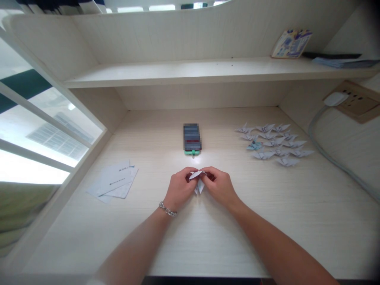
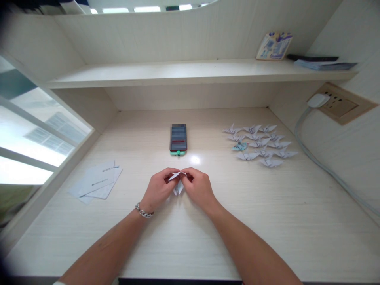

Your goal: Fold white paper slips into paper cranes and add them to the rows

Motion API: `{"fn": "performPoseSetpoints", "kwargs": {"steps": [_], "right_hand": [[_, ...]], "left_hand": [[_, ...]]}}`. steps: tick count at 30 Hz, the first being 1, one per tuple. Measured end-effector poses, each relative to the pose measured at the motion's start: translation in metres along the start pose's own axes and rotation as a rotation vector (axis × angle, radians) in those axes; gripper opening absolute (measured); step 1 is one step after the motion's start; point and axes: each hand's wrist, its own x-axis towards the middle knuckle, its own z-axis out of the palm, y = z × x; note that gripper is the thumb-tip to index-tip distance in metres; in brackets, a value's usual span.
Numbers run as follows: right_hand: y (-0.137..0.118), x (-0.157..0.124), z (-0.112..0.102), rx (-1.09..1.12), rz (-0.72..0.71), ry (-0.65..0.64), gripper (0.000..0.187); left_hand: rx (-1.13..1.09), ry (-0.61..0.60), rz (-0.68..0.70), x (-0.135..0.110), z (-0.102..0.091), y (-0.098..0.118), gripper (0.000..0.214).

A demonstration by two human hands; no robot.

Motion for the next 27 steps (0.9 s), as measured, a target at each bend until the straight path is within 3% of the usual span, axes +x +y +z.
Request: {"fn": "performPoseSetpoints", "kwargs": {"steps": [10, 16, 27], "right_hand": [[0.014, 0.010, -0.005, 0.506, 0.226, -0.227, 0.030], [0.016, 0.012, -0.007, 0.755, 0.355, -0.260, 0.026], [0.018, 0.012, -0.006, 0.680, 0.307, -0.319, 0.028]], "left_hand": [[-0.249, -0.033, -0.113, 0.006, -0.001, -0.007, 0.028], [-0.276, -0.038, -0.082, 0.005, -0.004, 0.000, 0.029], [-0.308, -0.064, -0.046, 0.004, -0.001, 0.000, 0.027]]}}
